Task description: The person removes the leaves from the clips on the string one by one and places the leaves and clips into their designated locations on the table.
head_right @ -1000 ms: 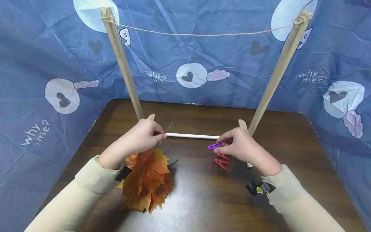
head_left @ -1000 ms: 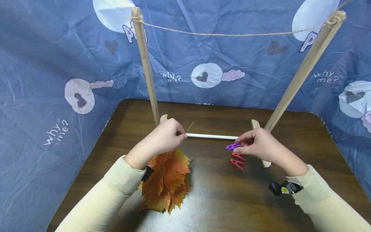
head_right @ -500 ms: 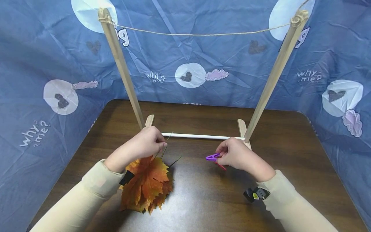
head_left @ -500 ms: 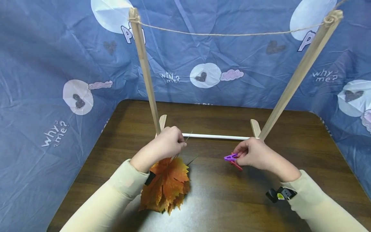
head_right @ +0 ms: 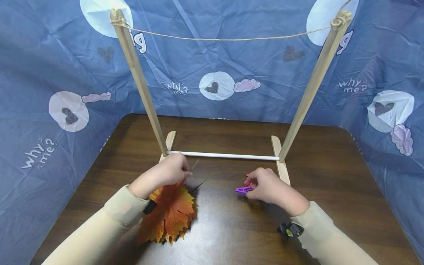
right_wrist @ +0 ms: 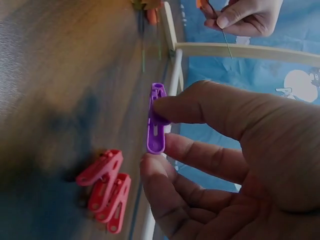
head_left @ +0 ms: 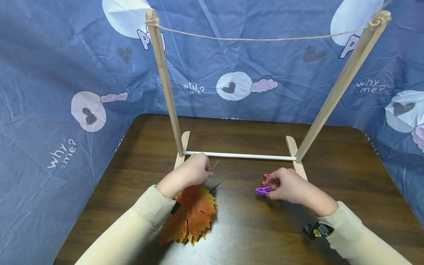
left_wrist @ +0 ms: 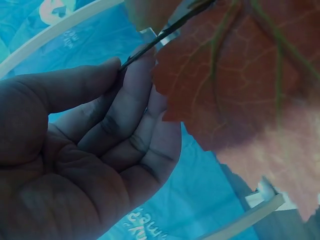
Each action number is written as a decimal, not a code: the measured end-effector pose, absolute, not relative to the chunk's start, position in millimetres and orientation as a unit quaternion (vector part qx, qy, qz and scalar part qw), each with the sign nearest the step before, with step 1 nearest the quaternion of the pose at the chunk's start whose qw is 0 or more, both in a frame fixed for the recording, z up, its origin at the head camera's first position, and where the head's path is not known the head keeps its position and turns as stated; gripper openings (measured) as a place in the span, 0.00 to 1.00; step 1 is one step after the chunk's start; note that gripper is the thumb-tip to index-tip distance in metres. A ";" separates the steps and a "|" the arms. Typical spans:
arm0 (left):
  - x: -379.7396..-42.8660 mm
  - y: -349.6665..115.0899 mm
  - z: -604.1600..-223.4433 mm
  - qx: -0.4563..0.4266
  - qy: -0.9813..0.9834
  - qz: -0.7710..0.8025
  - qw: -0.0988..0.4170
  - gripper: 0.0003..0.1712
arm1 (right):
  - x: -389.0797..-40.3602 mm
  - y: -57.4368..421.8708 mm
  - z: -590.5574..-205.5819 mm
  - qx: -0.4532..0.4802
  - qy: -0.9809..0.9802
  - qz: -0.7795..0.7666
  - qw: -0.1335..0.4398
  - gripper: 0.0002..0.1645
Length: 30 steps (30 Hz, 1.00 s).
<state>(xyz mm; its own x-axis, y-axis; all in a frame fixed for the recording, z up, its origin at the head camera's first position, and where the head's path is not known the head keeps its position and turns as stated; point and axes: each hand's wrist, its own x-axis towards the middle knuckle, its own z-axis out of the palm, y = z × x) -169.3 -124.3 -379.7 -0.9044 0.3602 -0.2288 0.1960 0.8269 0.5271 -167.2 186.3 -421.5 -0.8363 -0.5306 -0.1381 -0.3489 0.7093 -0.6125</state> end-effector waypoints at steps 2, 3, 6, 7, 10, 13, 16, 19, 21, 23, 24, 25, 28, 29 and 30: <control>-169.3 -123.4 -383.2 0.143 0.945 0.246 0.164 0.20 | -165.3 186.4 -424.1 -0.246 0.913 -0.288 0.155 0.09; -169.4 -122.9 -385.0 0.143 0.947 0.240 0.162 0.18 | -164.3 186.5 -425.1 -0.248 0.914 -0.283 0.154 0.09; -170.7 -121.7 -390.5 0.144 0.950 0.226 0.158 0.13 | -161.0 186.8 -427.8 -0.246 0.919 -0.266 0.154 0.10; -171.4 -121.5 -392.6 0.144 0.951 0.224 0.158 0.12 | -159.9 186.8 -428.5 -0.246 0.921 -0.261 0.152 0.10; -173.5 -120.9 -398.4 0.138 0.949 0.226 0.168 0.13 | -157.4 186.1 -430.8 -0.241 0.926 -0.246 0.152 0.11; -175.7 -120.8 -404.4 0.133 0.949 0.226 0.177 0.21 | -155.7 185.4 -433.1 -0.243 0.928 -0.240 0.148 0.13; -177.4 -120.4 -409.9 0.134 0.949 0.220 0.180 0.27 | -154.9 185.4 -435.0 -0.246 0.929 -0.234 0.145 0.14; -178.2 -118.9 -414.5 0.132 0.953 0.207 0.176 0.27 | -155.1 185.8 -437.4 -0.242 0.932 -0.227 0.144 0.16; -178.8 -117.8 -419.1 0.133 0.958 0.192 0.168 0.26 | -155.0 185.7 -438.9 -0.239 0.934 -0.223 0.147 0.17; -179.1 -117.2 -423.4 0.134 0.962 0.179 0.159 0.26 | -155.0 185.2 -439.8 -0.234 0.935 -0.219 0.151 0.18; -179.2 -117.1 -425.2 0.135 0.963 0.173 0.153 0.25 | -154.8 184.7 -440.2 -0.231 0.936 -0.217 0.153 0.18; -179.6 -117.2 -427.0 0.137 0.965 0.169 0.148 0.24 | -154.6 184.4 -440.8 -0.229 0.937 -0.215 0.155 0.18; -181.0 -117.5 -430.3 0.138 0.966 0.169 0.140 0.23 | -153.6 183.2 -442.4 -0.225 0.939 -0.208 0.157 0.19; -181.2 -117.5 -431.0 0.138 0.966 0.169 0.136 0.22 | -153.1 182.9 -443.3 -0.225 0.939 -0.206 0.156 0.19; -181.5 -117.4 -432.0 0.138 0.967 0.170 0.132 0.21 | -152.7 182.7 -444.4 -0.223 0.940 -0.204 0.156 0.19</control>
<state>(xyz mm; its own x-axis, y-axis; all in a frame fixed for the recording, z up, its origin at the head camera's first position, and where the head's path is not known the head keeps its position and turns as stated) -181.5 -117.4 -432.0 -0.9274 0.3113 -0.2075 0.2216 0.9040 0.3657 -152.7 182.7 -444.4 -0.8513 -0.4839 -0.2025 -0.3565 0.8169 -0.4533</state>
